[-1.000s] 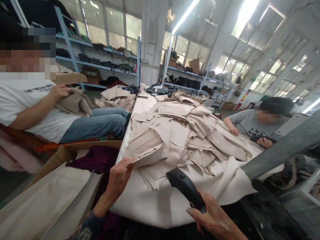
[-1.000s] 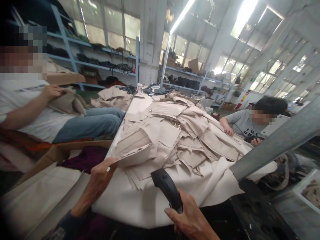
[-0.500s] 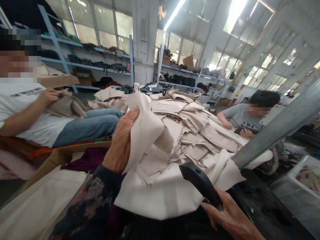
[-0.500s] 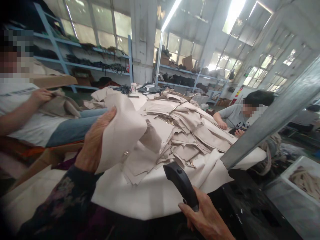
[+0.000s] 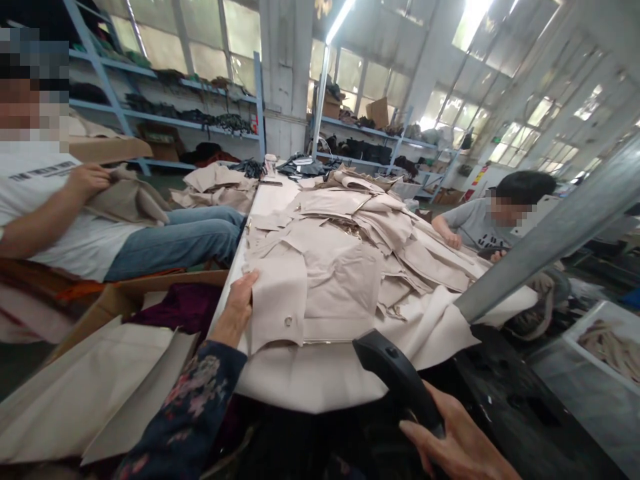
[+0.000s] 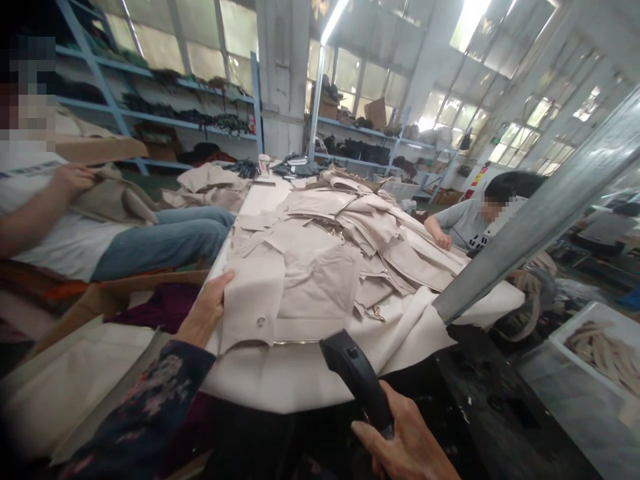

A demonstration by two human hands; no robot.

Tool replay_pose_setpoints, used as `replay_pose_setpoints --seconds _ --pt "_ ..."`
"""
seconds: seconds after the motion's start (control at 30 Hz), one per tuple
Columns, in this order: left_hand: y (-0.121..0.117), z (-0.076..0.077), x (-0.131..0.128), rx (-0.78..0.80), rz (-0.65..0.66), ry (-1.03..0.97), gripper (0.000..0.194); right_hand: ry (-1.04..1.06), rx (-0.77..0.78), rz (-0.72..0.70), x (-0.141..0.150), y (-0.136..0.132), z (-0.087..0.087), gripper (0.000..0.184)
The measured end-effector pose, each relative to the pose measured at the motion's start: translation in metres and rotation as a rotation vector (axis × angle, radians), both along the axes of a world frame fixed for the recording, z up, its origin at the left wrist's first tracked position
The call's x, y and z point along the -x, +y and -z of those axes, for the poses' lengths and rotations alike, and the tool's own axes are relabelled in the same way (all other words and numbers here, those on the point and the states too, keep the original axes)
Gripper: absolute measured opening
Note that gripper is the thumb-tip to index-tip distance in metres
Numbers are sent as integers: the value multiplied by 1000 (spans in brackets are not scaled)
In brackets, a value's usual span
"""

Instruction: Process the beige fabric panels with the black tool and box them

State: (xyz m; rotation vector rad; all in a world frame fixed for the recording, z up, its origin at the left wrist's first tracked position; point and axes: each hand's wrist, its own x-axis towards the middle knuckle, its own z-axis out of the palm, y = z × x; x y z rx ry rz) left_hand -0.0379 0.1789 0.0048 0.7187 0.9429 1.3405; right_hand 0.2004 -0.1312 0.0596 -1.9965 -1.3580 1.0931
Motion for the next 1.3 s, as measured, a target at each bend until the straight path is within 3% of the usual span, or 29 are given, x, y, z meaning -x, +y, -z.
replay_pose_setpoints --seconds 0.1,0.2,0.47,0.67,0.77,0.9,1.07,1.2,1.3 --pt "-7 23 11 25 157 32 25 8 16 -39 15 12 2 18" --pt "-19 33 16 52 274 58 33 -12 27 -84 29 29 6 16" --pt "-31 34 18 17 372 127 45 -85 -11 -226 67 93 5 15" --pt "-29 37 20 52 410 80 48 -25 -50 -226 78 127 6 18" --pt "-27 43 20 32 412 60 43 -40 -97 -167 69 127 -6 18" --pt "-25 50 21 23 382 84 39 -90 -82 -146 54 107 -20 17" --pt "-24 55 20 7 358 98 36 -72 23 -183 56 88 -6 17" --pt "-22 59 20 -31 363 88 38 -62 23 -233 71 102 7 17" --pt "-21 61 19 -40 369 87 39 -106 -50 -224 77 112 3 15"
